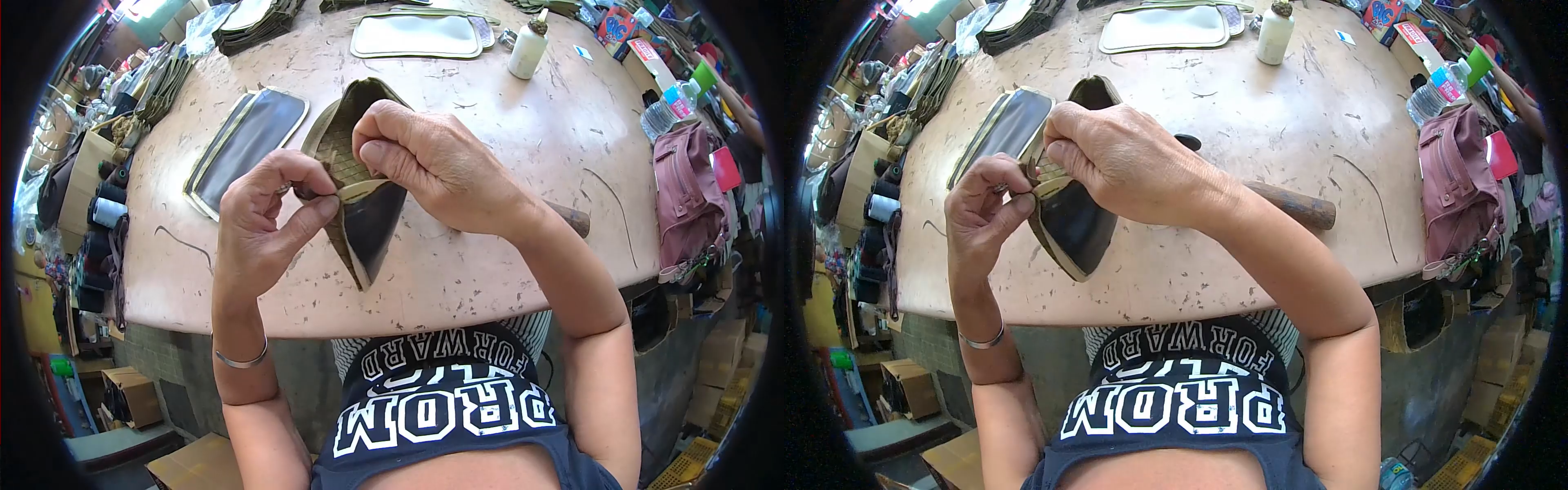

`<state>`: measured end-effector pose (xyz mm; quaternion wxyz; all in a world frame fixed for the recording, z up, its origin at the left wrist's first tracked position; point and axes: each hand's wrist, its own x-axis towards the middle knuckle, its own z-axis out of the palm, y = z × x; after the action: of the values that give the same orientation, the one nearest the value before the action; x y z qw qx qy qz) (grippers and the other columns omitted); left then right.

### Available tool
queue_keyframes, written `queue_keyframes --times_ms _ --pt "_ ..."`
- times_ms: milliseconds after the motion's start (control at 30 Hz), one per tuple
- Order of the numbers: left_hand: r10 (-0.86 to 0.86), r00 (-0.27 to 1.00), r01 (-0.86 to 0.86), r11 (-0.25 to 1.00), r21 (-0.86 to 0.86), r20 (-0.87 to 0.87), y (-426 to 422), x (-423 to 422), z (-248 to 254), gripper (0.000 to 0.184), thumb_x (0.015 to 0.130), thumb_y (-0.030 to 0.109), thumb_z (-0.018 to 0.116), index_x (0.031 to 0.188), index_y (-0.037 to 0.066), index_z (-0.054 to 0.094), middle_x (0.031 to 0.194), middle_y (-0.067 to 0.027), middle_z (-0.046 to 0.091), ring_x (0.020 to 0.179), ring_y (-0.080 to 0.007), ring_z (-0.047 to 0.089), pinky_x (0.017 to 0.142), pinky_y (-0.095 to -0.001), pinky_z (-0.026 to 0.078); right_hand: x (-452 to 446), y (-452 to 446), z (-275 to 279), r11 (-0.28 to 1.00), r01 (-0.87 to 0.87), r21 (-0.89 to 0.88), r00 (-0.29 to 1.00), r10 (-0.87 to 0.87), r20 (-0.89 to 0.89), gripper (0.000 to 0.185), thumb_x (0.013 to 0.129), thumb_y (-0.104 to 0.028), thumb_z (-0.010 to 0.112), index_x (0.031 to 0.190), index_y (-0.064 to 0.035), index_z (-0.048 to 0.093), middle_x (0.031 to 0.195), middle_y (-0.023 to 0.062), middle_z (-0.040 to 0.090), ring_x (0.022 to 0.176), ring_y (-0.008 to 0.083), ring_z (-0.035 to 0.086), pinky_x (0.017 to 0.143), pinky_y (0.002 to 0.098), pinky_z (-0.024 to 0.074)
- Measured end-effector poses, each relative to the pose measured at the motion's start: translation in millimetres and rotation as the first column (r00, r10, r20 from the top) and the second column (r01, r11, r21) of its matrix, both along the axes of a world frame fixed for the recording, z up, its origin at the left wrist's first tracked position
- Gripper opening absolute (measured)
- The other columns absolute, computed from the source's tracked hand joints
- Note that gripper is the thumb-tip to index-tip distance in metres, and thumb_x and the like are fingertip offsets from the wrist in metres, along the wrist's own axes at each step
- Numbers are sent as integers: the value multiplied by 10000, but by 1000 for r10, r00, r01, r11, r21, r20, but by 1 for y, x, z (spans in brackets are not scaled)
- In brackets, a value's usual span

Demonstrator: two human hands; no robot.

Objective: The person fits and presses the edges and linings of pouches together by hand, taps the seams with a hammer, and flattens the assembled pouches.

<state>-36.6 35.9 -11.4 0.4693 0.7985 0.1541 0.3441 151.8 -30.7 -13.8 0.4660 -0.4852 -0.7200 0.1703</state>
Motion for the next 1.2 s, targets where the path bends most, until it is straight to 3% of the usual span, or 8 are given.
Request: queue_keyframes --times_ms 33,367,467,567,700,933,1133,1200 --pt "23 1000 -23 1000 21 7 0 -1 -2 158 722 -56 612 867 -9 569 830 -38 558 756 -106 515 703 -236 426 1 0 0 1000 -9 -19 1000 10 14 130 886 -136 499 910 -11 526 717 111 558 645 216 543 605 301 436" --pt "142 984 -95 929 358 -108 -11 -4 -3 211 657 -21 660 848 21 579 771 -56 577 697 -147 543 649 -255 444 7 -1 3 991 -102 -88 964 120 236 127 836 -100 530 883 -11 607 799 121 594 760 257 577 698 349 452" --pt "229 964 -188 946 264 -135 -20 -5 -4 230 639 -52 660 837 30 576 773 -54 570 705 -158 557 623 -266 454 5 -3 4 979 -121 -162 968 153 200 116 819 -84 551 885 -8 607 802 122 594 761 248 576 690 343 454" --pt "320 945 -274 885 377 -64 -28 -2 -14 240 617 -81 654 813 32 572 775 -64 557 718 -191 568 618 -275 463 6 -2 1 974 -137 -178 970 168 174 114 801 -73 570 884 -4 604 803 121 596 753 246 576 684 338 455" --pt "282 950 -297 698 652 132 -24 -2 -31 262 582 -109 641 783 43 573 783 -93 539 730 -266 571 681 -332 484 6 -6 11 943 -124 -308 973 176 148 116 780 -65 584 876 -1 598 806 121 600 748 249 575 679 335 457" --pt "210 960 -278 679 679 183 -25 -2 -39 279 577 -125 631 787 47 564 771 -101 531 699 -246 554 797 -420 488 5 -3 0 966 -159 -203 963 197 182 115 768 -68 596 859 -2 577 789 118 592 746 257 573 666 331 457" --pt "277 956 -278 735 618 100 -23 -7 -33 269 602 -49 712 820 51 590 782 -88 550 719 -246 565 819 -386 487 0 -3 -3 968 -181 -176 965 209 158 144 763 -105 618 849 -6 557 798 119 586 791 282 562 732 361 438" --pt "264 964 -221 795 566 5 -23 -14 -24 286 604 22 750 855 57 618 821 -90 574 741 -239 581 763 -339 494 0 -3 -8 983 -160 -90 963 175 204 138 766 -100 615 849 -11 549 797 116 581 793 281 560 741 367 429"
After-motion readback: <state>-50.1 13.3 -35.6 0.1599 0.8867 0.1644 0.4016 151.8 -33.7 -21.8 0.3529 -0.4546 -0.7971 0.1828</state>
